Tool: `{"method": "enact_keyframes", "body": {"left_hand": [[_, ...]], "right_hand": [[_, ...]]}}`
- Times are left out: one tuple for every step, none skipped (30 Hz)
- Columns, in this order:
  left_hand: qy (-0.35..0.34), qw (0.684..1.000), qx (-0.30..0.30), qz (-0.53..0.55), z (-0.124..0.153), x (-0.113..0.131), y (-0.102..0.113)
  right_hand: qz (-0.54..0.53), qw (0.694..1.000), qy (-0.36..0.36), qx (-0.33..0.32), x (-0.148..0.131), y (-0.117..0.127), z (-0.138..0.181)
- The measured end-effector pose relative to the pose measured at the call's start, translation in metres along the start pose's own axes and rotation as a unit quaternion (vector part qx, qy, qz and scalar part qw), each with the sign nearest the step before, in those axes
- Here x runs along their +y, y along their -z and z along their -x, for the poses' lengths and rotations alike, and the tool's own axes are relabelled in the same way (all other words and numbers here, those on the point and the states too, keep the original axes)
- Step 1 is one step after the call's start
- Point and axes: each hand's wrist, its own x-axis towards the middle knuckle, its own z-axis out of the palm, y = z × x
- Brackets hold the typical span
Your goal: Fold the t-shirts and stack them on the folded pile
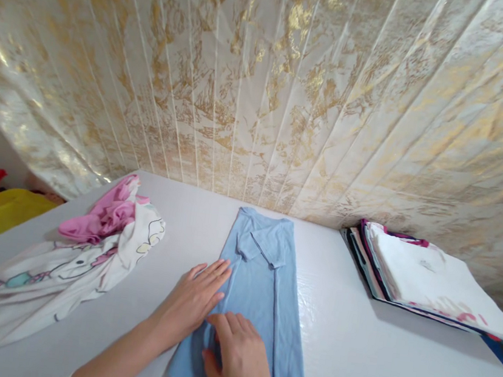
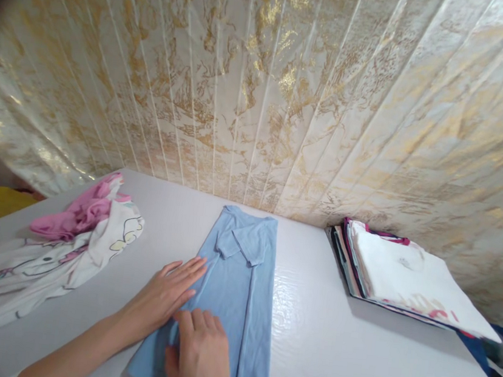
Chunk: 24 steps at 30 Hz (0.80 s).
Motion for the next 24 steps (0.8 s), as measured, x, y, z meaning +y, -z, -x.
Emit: {"method": "enact_keyframes", "body": {"left_hand": [[0.000,1.000,-0.005,-0.002,0.000,0.000,0.000],[0.000,1.000,-0.009,-0.003,0.000,-0.001,-0.001],[0.002,1.000,-0.011,-0.002,-0.001,-0.001,0.000],[0.004,1.000,-0.011,0.000,-0.001,-0.002,0.000],[0.006,1.000,-0.009,0.001,-0.002,-0.002,0.001],[0.007,1.000,-0.008,0.001,-0.002,-0.002,0.001],[0.008,1.000,-0.007,0.000,-0.002,-0.002,0.002],[0.009,1.000,-0.006,-0.002,-0.002,-0.002,0.003],[0.009,1.000,-0.003,-0.004,-0.002,-0.002,0.003],[0.009,1.000,-0.002,-0.007,-0.002,-0.001,0.004],[0.008,1.000,0.000,-0.009,-0.002,0.000,0.004],[0.007,1.000,0.003,-0.012,-0.002,0.001,0.004],[0.006,1.000,0.006,-0.015,-0.001,0.001,0.003],[0.005,1.000,0.009,-0.019,-0.001,0.002,0.003],[0.005,1.000,0.012,-0.023,-0.001,0.003,0.002],[0.005,1.000,0.014,-0.025,-0.001,0.003,0.002],[0.005,1.000,0.015,-0.028,-0.002,0.004,0.002],[0.004,0.999,0.015,-0.028,-0.002,0.004,0.004],[0.004,0.999,0.018,-0.028,-0.003,0.005,0.006],[0.004,0.999,0.024,-0.027,-0.003,0.006,0.009],[0.005,0.999,0.033,-0.024,-0.002,0.008,0.014],[0.007,0.999,0.045,-0.018,-0.001,0.010,0.019],[0.010,0.998,0.059,-0.010,0.003,0.013,0.024],[0.015,0.997,0.072,0.002,0.007,0.016,0.030]], "right_hand": [[-0.010,1.000,-0.001,-0.002,-0.003,0.000,-0.002],[-0.026,1.000,-0.001,-0.002,-0.004,0.001,-0.003],[-0.044,0.999,-0.002,0.001,-0.004,0.003,-0.005],[-0.058,0.998,-0.008,0.008,-0.003,0.005,-0.006],[-0.062,0.998,-0.017,0.017,-0.001,0.006,-0.007],[-0.057,0.998,-0.027,0.026,0.001,0.007,-0.008],[-0.046,0.998,-0.034,0.031,0.005,0.007,-0.009],[-0.035,0.998,-0.039,0.032,0.008,0.006,-0.009],[-0.027,0.998,-0.042,0.030,0.010,0.004,-0.009],[-0.024,0.998,-0.043,0.028,0.012,0.001,-0.008],[-0.027,0.998,-0.044,0.027,0.012,-0.001,-0.007],[-0.033,0.998,-0.045,0.028,0.012,-0.003,-0.007],[-0.041,0.998,-0.047,0.028,0.011,-0.004,-0.006],[-0.047,0.997,-0.048,0.023,0.009,-0.004,-0.005],[-0.050,0.997,-0.049,0.015,0.007,-0.004,-0.005],[-0.047,0.998,-0.050,0.005,0.006,-0.002,-0.004],[-0.038,0.998,-0.053,-0.005,0.004,0.000,-0.004],[-0.025,0.998,-0.056,-0.011,0.004,0.003,-0.004],[-0.014,0.998,-0.061,-0.013,0.004,0.007,-0.004],[-0.006,0.998,-0.066,-0.010,0.006,0.011,-0.005],[-0.004,0.997,-0.072,-0.004,0.008,0.017,-0.007],[-0.005,0.997,-0.078,0.002,0.011,0.023,-0.009],[-0.007,0.996,-0.085,0.006,0.014,0.030,-0.013],[-0.005,0.996,-0.094,0.005,0.019,0.037,-0.018]]}}
